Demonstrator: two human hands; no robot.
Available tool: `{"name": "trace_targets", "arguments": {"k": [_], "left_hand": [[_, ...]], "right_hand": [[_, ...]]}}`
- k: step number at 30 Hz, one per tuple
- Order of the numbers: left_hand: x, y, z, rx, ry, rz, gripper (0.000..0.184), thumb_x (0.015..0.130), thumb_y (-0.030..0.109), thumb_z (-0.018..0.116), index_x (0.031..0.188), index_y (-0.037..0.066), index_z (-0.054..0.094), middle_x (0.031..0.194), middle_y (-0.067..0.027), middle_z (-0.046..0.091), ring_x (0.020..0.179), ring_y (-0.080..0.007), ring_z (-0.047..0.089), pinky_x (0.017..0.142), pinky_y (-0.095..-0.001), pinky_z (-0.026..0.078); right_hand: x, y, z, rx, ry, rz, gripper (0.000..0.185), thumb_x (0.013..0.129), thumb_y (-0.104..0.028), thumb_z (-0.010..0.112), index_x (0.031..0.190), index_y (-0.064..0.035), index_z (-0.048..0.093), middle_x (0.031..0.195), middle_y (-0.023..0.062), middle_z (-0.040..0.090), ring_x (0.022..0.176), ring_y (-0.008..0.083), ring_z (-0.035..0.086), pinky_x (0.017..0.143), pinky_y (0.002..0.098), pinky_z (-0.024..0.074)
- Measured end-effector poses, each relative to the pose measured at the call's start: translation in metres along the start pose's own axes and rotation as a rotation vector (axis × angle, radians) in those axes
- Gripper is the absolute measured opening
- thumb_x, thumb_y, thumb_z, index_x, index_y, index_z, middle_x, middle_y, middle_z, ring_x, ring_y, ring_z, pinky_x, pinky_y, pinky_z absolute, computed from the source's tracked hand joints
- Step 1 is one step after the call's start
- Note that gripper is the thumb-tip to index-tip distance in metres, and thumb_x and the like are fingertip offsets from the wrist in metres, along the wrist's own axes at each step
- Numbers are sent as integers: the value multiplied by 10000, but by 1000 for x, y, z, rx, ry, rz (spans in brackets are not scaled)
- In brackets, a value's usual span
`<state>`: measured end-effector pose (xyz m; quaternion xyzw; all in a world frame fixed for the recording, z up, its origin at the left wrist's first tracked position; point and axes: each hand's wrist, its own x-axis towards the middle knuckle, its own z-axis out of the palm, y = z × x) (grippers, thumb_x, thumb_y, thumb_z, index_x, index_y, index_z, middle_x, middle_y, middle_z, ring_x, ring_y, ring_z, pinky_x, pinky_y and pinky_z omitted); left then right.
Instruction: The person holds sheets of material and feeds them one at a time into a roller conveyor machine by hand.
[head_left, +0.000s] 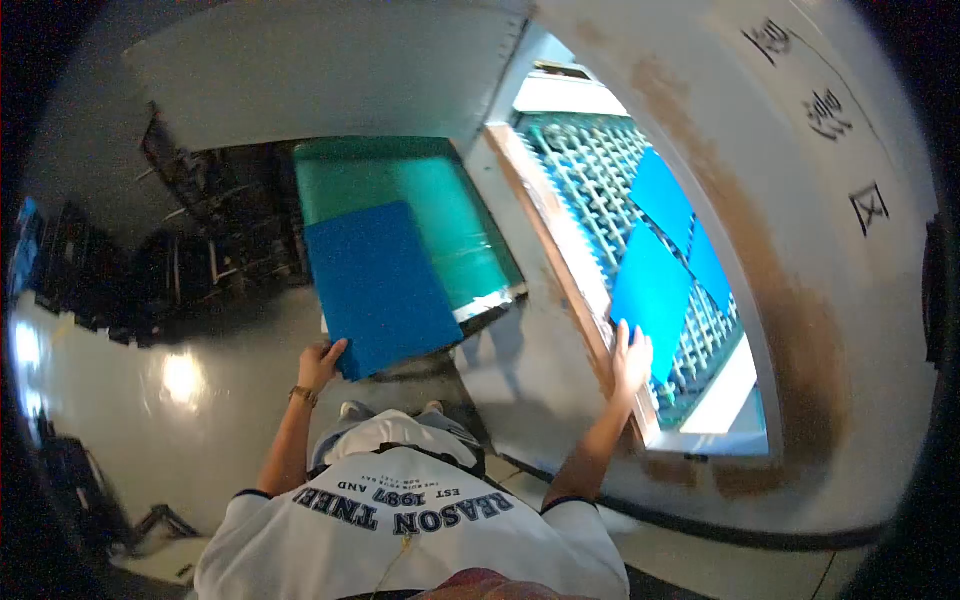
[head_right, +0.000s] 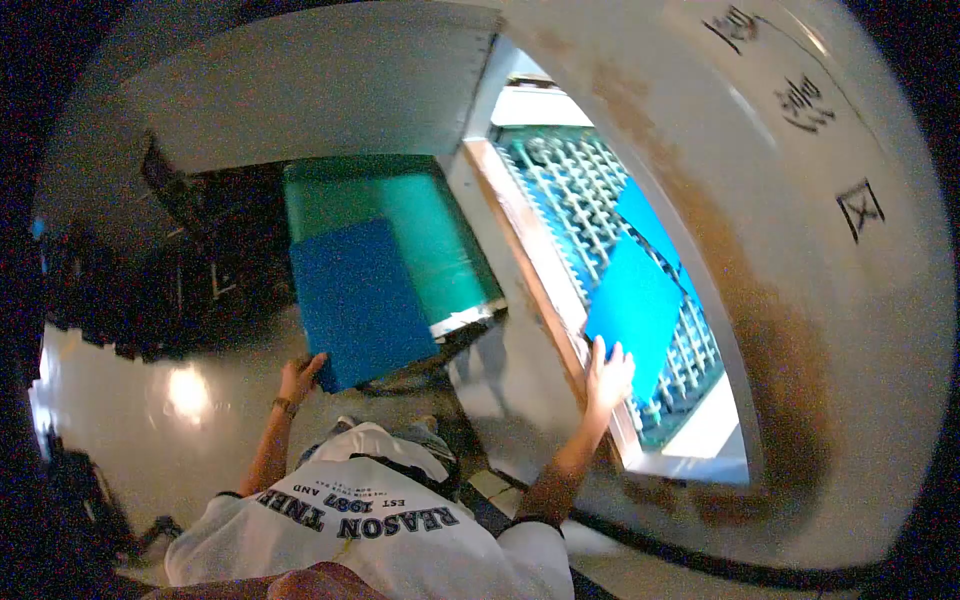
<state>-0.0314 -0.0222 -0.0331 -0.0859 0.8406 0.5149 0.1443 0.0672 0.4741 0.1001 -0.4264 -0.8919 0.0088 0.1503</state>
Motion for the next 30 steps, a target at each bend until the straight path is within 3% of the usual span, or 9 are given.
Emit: {"name": "trace_targets", "arguments": {"k": [7,9,11,13,15,18,20,27,30], "left_hand": [[2,7,-18,-425,-36,-125,330,788,335,626,582,99,525,507,19,477,405,-69,409,375,-228,299],[4,15,-11,-575,-39,-121,304,789,314,630,578,131,511,507,41,459,405,-58,385,376,-218,276],[7,12,1,-814,17,-98,280,791,283,630,585,161,485,523,63,433,421,-46,358,390,-206,253],[-12,51,-3,-762,-10,-122,278,794,278,626,588,162,480,528,64,429,428,-45,356,394,-206,252],[-23,72,-7,-699,-63,-134,275,798,273,621,592,163,476,533,64,424,435,-45,353,398,-206,251],[-27,71,9,-606,-95,-46,326,821,279,593,572,166,416,523,56,389,422,-50,321,392,-219,240],[-29,64,19,-581,-152,21,341,836,310,568,570,161,415,515,47,391,415,-55,323,387,-224,243],[-1,54,27,-693,-317,117,429,894,409,430,604,96,480,498,-18,469,413,-75,418,373,-222,298],[21,41,34,-430,-253,171,432,901,397,418,643,62,508,502,-34,489,410,-99,444,388,-238,338]], "right_hand": [[-18,-16,-9,-60,203,36,550,855,-501,386,1137,-49,521,1175,224,462,1090,346,435,862,493,366],[-29,-28,-19,434,641,-211,437,889,-354,416,1088,19,524,1106,213,510,998,309,507,826,408,413],[-58,-52,-12,717,506,-53,229,865,-167,515,986,19,572,949,152,589,875,249,562,755,331,452],[-97,-74,6,1267,-447,-143,268,887,-253,482,937,-16,597,822,74,629,765,151,586,706,276,462],[-134,-107,37,1465,-1123,-249,396,900,-341,439,1107,-11,509,968,135,609,827,207,602,771,332,475],[-185,-139,106,1721,-1134,120,341,878,-353,483,1032,-49,495,895,105,597,821,212,589,747,365,488],[-176,-158,106,1845,-1156,399,198,822,-250,596,772,-118,458,688,-9,445,659,128,504,656,287,470],[-103,-168,16,1917,-927,215,280,763,-203,659,657,-145,406,651,-32,393,621,96,467,569,253,416],[-60,-147,4,1960,-759,122,34,809,-111,579,822,-99,550,814,17,580,743,138,568,640,303,487]]}}
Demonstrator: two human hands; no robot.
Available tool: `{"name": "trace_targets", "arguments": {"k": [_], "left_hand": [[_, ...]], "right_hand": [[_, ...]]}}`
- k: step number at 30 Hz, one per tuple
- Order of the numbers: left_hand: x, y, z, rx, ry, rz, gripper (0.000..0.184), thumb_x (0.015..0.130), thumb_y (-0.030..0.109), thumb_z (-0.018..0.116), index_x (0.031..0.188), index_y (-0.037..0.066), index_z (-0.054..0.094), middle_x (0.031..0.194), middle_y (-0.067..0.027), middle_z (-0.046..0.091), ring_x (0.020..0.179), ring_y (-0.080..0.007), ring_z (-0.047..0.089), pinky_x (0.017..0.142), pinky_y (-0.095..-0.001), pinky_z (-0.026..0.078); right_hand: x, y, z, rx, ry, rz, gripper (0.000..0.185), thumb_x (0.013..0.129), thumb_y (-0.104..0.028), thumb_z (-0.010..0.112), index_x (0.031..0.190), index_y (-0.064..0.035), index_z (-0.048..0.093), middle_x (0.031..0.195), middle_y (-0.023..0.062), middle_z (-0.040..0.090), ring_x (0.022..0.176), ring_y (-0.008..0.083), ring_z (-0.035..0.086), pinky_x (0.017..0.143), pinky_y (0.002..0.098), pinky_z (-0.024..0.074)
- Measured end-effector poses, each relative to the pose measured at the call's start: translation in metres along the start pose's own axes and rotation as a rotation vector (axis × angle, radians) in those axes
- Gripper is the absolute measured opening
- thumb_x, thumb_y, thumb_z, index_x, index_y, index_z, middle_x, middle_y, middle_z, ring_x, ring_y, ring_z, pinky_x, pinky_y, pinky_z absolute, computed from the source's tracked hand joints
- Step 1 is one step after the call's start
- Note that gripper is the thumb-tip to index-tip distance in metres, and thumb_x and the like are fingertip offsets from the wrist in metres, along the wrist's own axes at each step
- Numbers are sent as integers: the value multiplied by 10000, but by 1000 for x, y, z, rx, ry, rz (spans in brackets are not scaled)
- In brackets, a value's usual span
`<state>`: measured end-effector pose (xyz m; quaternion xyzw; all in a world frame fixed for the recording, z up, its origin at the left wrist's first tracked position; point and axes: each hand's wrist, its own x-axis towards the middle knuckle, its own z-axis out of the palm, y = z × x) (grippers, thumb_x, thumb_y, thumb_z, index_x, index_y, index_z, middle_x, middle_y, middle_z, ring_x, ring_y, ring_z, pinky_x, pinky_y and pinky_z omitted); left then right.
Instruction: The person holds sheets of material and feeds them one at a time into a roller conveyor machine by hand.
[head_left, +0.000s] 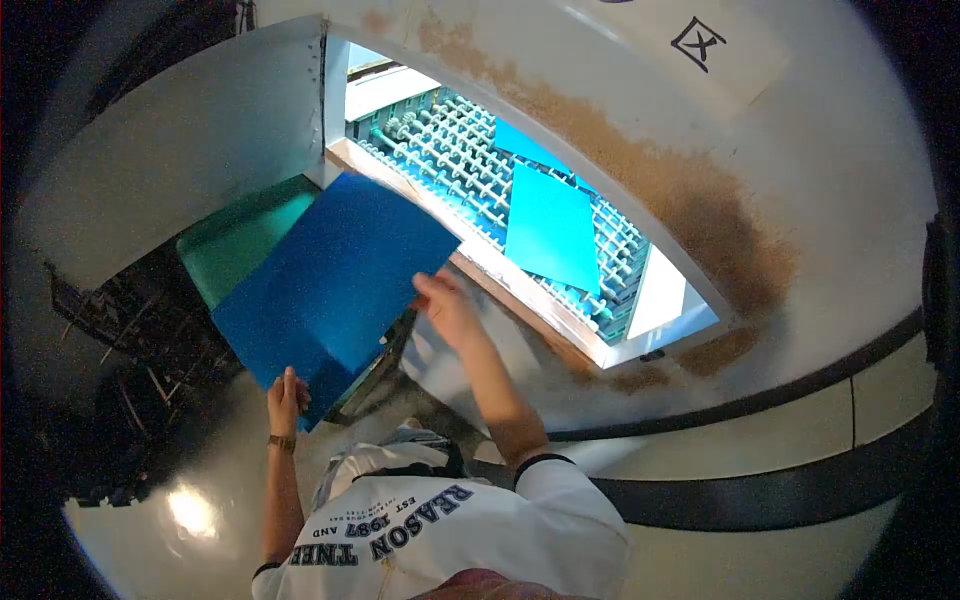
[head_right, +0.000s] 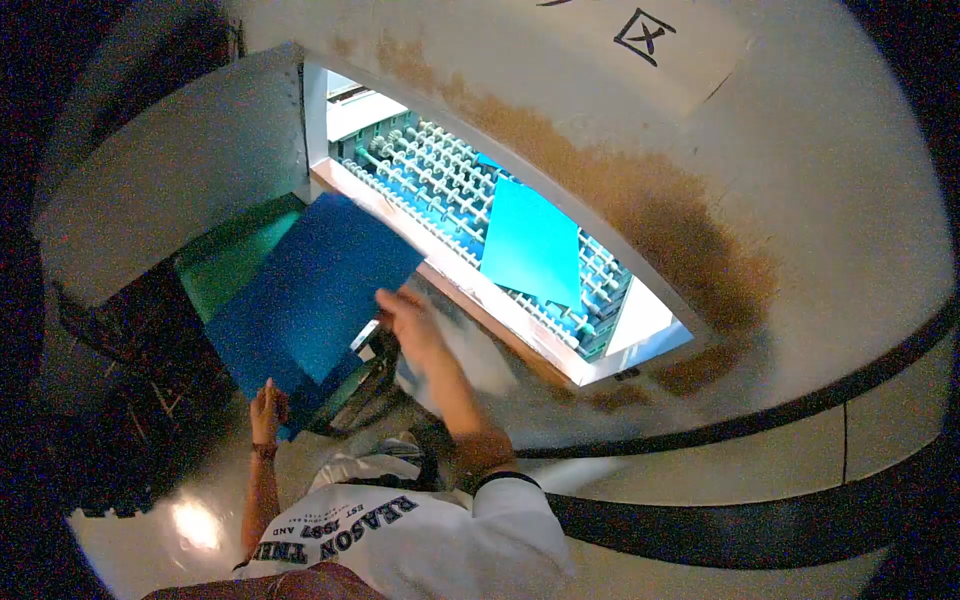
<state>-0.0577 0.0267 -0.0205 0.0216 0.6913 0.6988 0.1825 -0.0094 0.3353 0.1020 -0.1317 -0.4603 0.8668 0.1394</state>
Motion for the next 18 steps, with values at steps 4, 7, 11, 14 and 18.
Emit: {"name": "trace_targets", "arguments": {"k": [4,7,11,14,18], "left_hand": [[11,4,4,248,16,78,414,894,377,443,674,36,524,511,-49,515,419,-114,471,403,-257,369],[14,4,12,418,26,185,408,883,365,472,665,25,530,517,-57,537,423,-109,493,405,-255,378],[21,-10,12,447,45,120,411,880,351,480,641,21,533,516,-57,546,421,-109,507,403,-257,386],[20,-8,13,334,80,125,409,881,336,481,623,23,536,507,-52,541,413,-110,508,396,-259,386],[17,-6,14,374,72,114,400,880,336,484,639,21,541,509,-51,540,418,-107,508,398,-255,388]], "right_hand": [[6,-70,24,195,106,-202,110,808,-113,576,902,-85,525,820,23,539,754,147,540,680,309,474],[37,-82,-2,246,51,-311,193,834,-87,537,1019,-67,482,1016,44,553,937,167,545,814,330,468],[83,-70,-43,270,257,-273,206,886,-111,445,1054,8,436,1066,100,538,956,210,548,894,339,447],[91,-67,-59,68,111,137,301,921,-180,367,1004,84,486,1002,191,585,874,248,604,759,304,512],[84,-71,-36,-263,67,119,351,910,-268,414,1021,52,510,962,145,611,843,208,609,688,252,503]]}}
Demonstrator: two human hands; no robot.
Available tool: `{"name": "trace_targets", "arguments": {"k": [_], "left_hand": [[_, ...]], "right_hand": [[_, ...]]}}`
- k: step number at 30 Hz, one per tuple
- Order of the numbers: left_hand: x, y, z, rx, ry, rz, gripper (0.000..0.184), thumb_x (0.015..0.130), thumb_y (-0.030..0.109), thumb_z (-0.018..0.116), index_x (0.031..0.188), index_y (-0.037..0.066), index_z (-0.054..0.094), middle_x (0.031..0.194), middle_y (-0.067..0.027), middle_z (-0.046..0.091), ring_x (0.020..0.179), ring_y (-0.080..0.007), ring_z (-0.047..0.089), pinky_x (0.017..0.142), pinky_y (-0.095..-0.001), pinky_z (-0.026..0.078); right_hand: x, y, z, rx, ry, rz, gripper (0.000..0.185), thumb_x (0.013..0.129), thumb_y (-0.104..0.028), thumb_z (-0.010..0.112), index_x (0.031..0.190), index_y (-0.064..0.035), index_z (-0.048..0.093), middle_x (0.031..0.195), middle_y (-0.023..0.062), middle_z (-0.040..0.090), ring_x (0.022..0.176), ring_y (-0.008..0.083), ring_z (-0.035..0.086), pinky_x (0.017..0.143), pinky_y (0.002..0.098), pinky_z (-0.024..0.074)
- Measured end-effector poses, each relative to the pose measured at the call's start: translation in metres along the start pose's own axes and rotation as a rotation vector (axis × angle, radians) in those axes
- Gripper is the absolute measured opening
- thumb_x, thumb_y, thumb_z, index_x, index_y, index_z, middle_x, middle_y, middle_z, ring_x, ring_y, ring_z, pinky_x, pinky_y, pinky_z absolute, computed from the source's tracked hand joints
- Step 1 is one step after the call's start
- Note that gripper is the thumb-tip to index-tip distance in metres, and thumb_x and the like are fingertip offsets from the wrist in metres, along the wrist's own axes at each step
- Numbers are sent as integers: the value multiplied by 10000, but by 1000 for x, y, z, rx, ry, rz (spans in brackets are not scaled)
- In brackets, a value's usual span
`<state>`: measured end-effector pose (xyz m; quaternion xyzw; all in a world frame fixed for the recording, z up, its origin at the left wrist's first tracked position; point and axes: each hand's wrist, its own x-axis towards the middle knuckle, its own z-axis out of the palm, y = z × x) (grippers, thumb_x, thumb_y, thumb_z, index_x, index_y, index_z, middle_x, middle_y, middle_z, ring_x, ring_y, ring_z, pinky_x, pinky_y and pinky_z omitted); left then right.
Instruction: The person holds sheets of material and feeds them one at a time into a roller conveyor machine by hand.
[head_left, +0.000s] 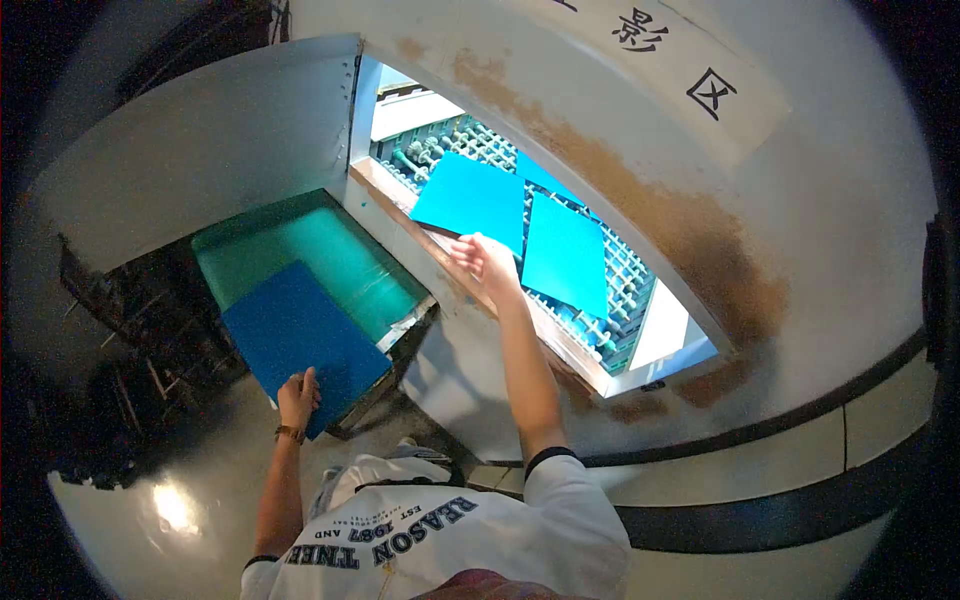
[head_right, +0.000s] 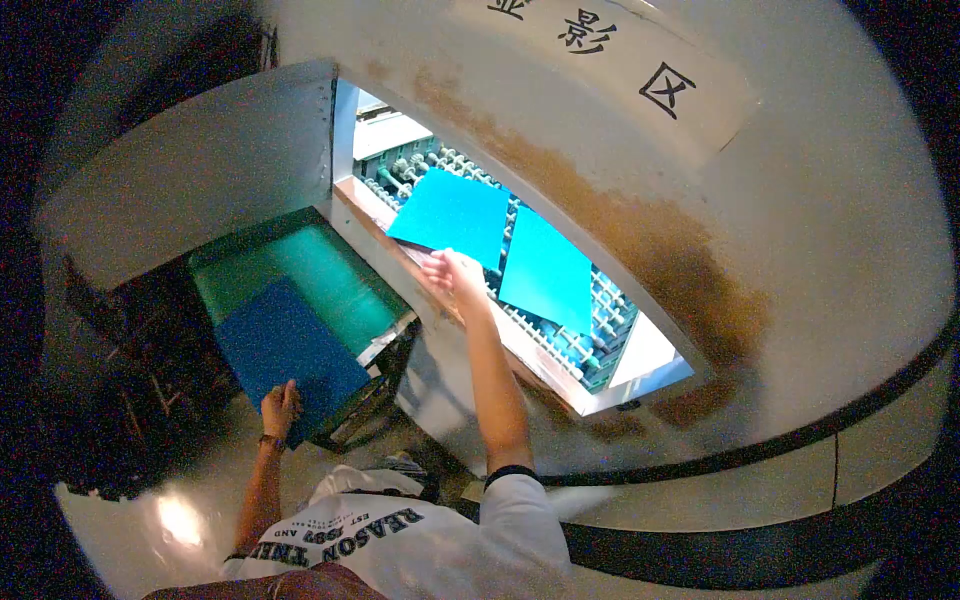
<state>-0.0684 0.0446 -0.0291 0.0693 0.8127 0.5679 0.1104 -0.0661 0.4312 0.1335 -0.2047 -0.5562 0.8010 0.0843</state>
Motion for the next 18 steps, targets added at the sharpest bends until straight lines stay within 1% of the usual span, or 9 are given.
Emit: {"name": "trace_targets", "arguments": {"k": [2,3,5,7,9,10,13,14,18], "left_hand": [[-1,1,-2,-27,-1,-20,397,879,337,487,644,22,540,510,-53,539,420,-107,508,400,-252,388],[-2,5,-2,-13,-12,-1,384,882,330,483,644,35,539,515,-43,535,422,-105,501,396,-250,388],[-2,7,-4,5,-27,18,370,885,323,479,643,49,537,521,-34,532,424,-102,494,393,-247,388],[0,3,-3,-8,-25,-11,363,885,315,484,641,49,529,525,-34,529,425,-99,490,394,-242,385],[3,-5,-2,-21,-24,-12,362,885,314,484,643,48,528,521,-32,526,425,-96,487,393,-239,383],[4,-8,-2,-36,-18,-13,361,886,313,484,644,47,527,518,-30,523,425,-93,484,393,-236,380],[3,-6,-3,-75,-14,-50,394,877,337,495,664,9,545,522,-54,544,426,-99,509,405,-253,395],[2,-6,-4,-70,-16,-55,394,877,337,495,664,9,545,522,-54,544,426,-99,509,405,-253,395],[3,-5,-1,-45,-8,-12,398,879,330,495,646,10,536,525,-57,547,426,-102,508,406,-250,393]], "right_hand": [[10,2,1,-397,276,-363,361,884,-295,469,1051,22,512,1016,165,588,905,235,585,736,290,485],[15,3,1,-393,276,-362,361,884,-295,469,1051,22,512,1016,165,588,905,235,585,736,290,485],[25,8,1,-1314,583,-1073,387,857,-301,514,1077,17,505,1054,213,549,1006,292,527,800,367,445],[38,24,-9,-1364,639,-1002,399,818,-280,542,1115,-17,499,1107,233,498,1040,355,475,837,426,399],[35,25,-13,-1971,83,-886,388,793,-262,533,1133,-78,504,1137,202,487,992,373,483,829,425,394],[32,30,-13,-2001,192,-980,366,778,-244,507,1124,-126,520,1174,170,470,964,374,482,811,416,398],[60,34,-34,-2001,118,-921,341,851,-337,448,1151,-189,513,1137,142,485,1003,348,443,822,453,366],[58,25,-18,-1622,265,-565,378,842,-345,460,1106,-85,533,1139,201,493,1013,383,461,867,430,368],[49,29,-14,-1604,412,-621,427,843,-393,469,1089,-51,539,1115,221,504,1034,372,455,889,427,359]]}}
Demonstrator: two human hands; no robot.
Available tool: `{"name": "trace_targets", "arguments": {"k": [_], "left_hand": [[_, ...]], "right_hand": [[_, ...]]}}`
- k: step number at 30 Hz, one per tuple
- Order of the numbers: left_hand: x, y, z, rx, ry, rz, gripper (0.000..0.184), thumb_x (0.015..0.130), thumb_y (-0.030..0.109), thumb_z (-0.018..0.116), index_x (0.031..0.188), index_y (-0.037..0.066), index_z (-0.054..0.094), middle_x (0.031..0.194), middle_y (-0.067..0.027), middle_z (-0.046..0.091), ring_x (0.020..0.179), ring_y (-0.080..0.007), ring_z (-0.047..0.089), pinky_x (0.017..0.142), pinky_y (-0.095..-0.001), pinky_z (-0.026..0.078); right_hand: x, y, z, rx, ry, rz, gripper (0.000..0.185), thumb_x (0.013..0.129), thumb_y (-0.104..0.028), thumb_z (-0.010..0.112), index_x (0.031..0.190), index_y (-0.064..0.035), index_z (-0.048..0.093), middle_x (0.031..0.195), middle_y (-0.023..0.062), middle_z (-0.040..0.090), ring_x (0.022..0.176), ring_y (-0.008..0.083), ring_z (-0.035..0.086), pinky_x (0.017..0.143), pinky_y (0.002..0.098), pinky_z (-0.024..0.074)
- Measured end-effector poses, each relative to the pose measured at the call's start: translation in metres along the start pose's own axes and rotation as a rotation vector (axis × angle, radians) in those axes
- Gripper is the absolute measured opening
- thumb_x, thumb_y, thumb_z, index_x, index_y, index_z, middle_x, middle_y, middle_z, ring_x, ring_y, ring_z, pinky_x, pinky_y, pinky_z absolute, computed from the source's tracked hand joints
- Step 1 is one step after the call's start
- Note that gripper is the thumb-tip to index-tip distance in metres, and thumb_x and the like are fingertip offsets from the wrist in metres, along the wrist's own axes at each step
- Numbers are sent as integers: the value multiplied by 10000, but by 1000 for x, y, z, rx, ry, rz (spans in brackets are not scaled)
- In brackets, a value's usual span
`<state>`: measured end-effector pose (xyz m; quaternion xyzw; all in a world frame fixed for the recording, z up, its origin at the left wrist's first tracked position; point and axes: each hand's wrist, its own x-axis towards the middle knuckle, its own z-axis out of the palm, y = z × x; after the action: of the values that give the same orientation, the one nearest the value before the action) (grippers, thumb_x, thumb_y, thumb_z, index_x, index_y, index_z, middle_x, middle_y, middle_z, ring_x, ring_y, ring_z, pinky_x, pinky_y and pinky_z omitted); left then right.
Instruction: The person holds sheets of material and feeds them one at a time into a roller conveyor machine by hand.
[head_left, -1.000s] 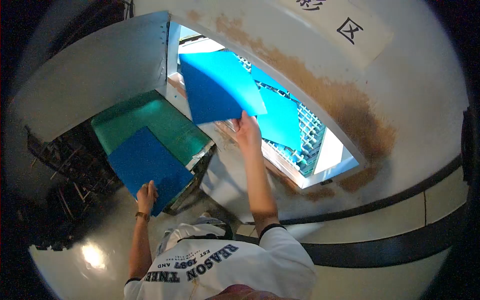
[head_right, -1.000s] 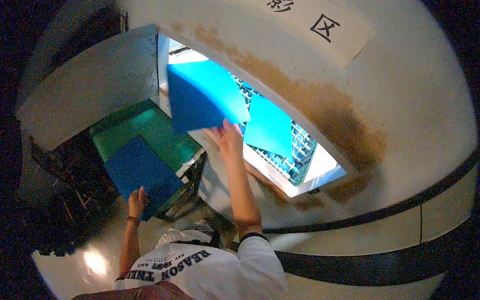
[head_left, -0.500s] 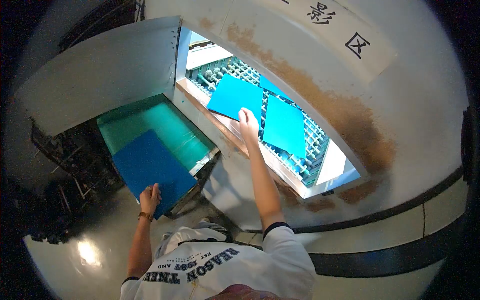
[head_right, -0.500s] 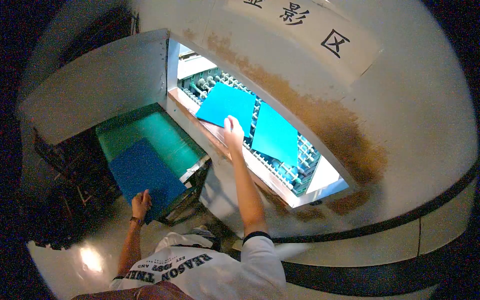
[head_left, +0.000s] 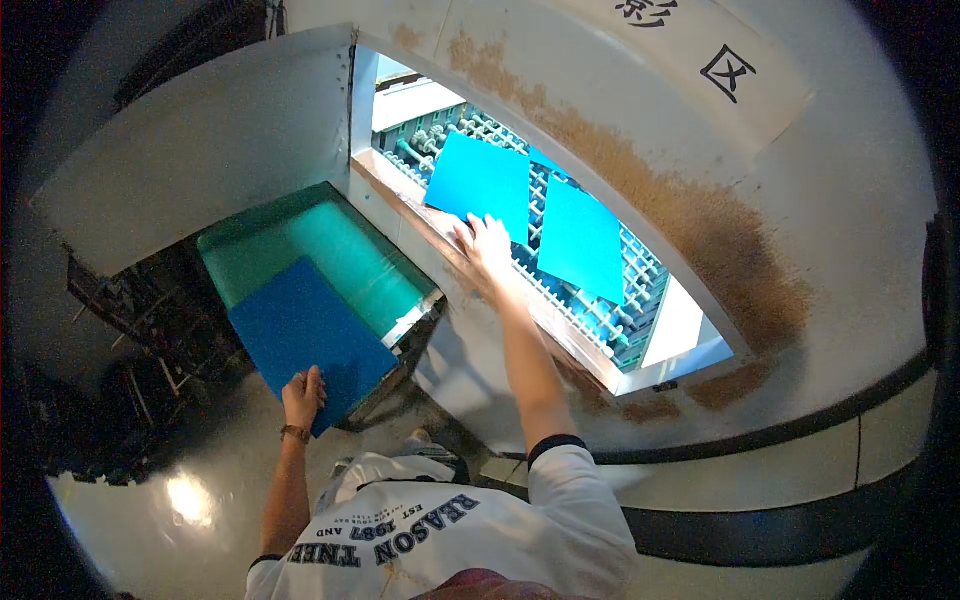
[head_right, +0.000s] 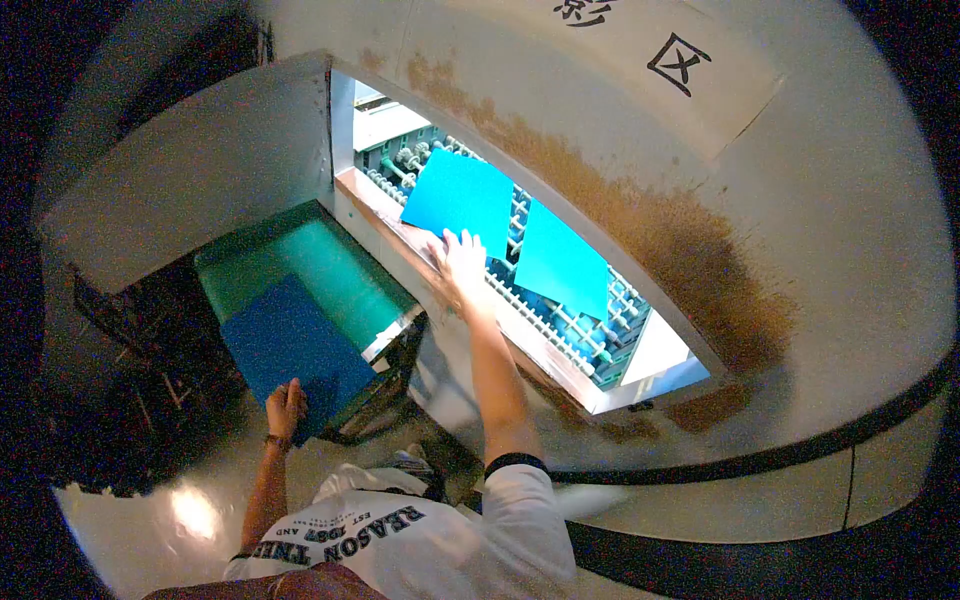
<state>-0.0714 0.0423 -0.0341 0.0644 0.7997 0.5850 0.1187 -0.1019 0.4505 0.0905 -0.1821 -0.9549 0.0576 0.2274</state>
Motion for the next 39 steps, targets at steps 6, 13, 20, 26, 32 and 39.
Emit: {"name": "trace_targets", "arguments": {"k": [6,13,20,26,32,39], "left_hand": [[-4,4,-10,-124,4,1,362,882,322,492,668,32,531,527,-34,530,433,-91,480,398,-235,366],[-42,-10,-59,-224,252,-48,328,882,317,496,678,61,507,548,-1,484,443,-60,440,391,-205,327],[-68,-51,-49,192,169,-220,487,796,478,554,620,23,541,515,-57,520,476,-134,515,459,-290,411],[-62,-62,-42,119,117,-220,502,793,477,555,606,11,554,506,-95,542,497,-183,575,452,-320,418],[-60,1,-67,-352,187,-403,329,797,349,610,642,66,548,530,3,507,413,-101,463,383,-243,344],[-65,53,-52,-576,136,-321,314,800,305,617,587,137,458,520,52,419,412,-40,377,378,-185,292]], "right_hand": [[-4,-1,-4,33,282,15,390,823,-369,513,940,-5,592,973,193,561,927,339,516,810,398,414],[-5,-3,-7,48,241,8,374,814,-366,511,897,-14,607,912,153,593,865,311,547,763,379,434],[-6,-10,-15,42,288,-3,315,785,-325,519,782,-28,623,796,153,604,755,314,575,696,399,449],[-7,-5,-10,176,462,-101,306,824,-228,537,981,33,567,1007,192,563,961,311,519,864,388,385],[-100,-58,-30,1047,-255,-43,293,890,-263,481,812,-7,599,807,83,621,762,151,586,710,295,466],[-222,-136,33,1908,-1231,409,430,860,-332,511,1161,-30,451,1082,144,549,1007,248,534,851,374,443]]}}
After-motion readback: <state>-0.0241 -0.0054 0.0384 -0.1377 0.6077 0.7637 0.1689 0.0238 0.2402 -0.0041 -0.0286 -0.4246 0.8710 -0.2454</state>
